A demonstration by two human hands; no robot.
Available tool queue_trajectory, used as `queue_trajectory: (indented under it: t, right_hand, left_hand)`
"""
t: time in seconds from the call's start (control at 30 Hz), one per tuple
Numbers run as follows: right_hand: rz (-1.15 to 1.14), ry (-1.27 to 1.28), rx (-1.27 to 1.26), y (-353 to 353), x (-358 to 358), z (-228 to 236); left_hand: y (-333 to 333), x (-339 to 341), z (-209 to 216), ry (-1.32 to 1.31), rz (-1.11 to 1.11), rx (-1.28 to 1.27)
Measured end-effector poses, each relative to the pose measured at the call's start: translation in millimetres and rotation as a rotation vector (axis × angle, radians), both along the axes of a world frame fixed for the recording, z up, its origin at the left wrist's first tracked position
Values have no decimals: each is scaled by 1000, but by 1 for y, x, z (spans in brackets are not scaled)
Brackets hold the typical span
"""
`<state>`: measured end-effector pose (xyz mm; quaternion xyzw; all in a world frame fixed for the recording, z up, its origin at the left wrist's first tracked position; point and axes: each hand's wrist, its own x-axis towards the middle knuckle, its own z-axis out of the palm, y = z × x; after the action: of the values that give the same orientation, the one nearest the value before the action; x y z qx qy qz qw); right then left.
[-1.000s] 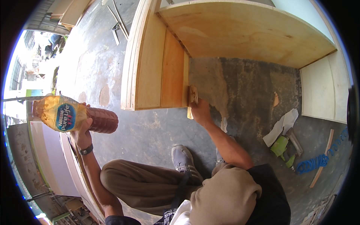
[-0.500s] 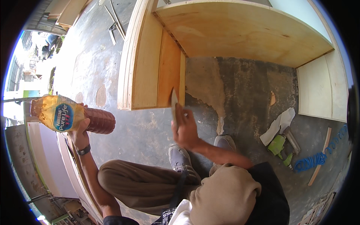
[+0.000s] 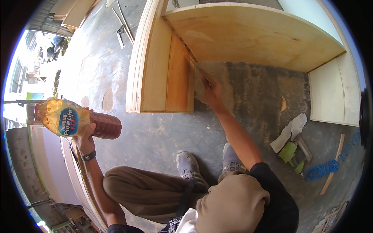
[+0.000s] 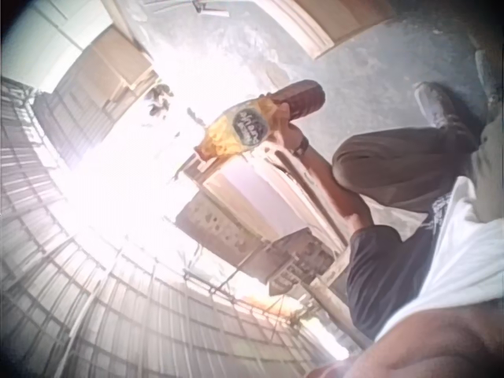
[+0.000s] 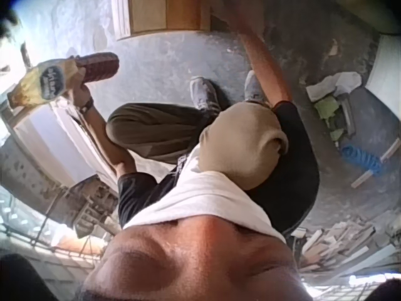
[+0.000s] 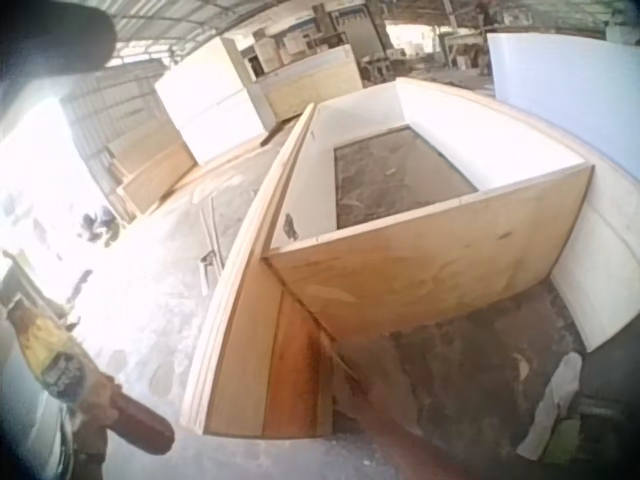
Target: The person pours wood stain from a bottle onto a paper plate and uses a cloth to apply the stain to the interior surfaces of a wooden cabinet. The person repeatedly pours more stain onto the cloth and continues wiping the wooden surfaces.
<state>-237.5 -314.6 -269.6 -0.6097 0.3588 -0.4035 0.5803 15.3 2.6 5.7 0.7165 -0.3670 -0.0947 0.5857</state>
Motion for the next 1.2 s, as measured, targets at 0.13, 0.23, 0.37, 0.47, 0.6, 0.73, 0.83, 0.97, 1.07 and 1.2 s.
queue_trajectory:
  t: [0.13,0.23,0.37,0.47,0.6,0.73,0.83,0.97,1.07,1.2]
  right_hand:
    - [49,-32,107,15,9,-5]
    - [50,-30,55,62,-10,-15]
    - [167,119,141,131,-67,5]
    - [210,122,328,121,-85,25]
    - [-37,9,160,52,-53,18]
    - [-3,-68,6,-11,1,-13]
    - [42,-24,80,-10,13,-8]
    - [183,96,37,55,-34,-21]
    - [282,-9,26,134,-77,4]
    - [565,-70,-164,147,-115,50]
  left_hand:
    - [4,1,3,12,4,-10]
    - [6,7,-2,1,5,-39]
    - [3,4,-2,11,10,-32]
    - [4,1,4,-21,-28,-21]
    - [-1,-3,5,-9,-27,-10]
    - [0,-1,2,-14,-12,-17]
    - [0,-2,3,-9,-1,-24]
    - [3,3,-4,26,-9,-47]
    - [6,5,0,38,32,-76]
    - [-5,-3,3,-17,-16,-71]
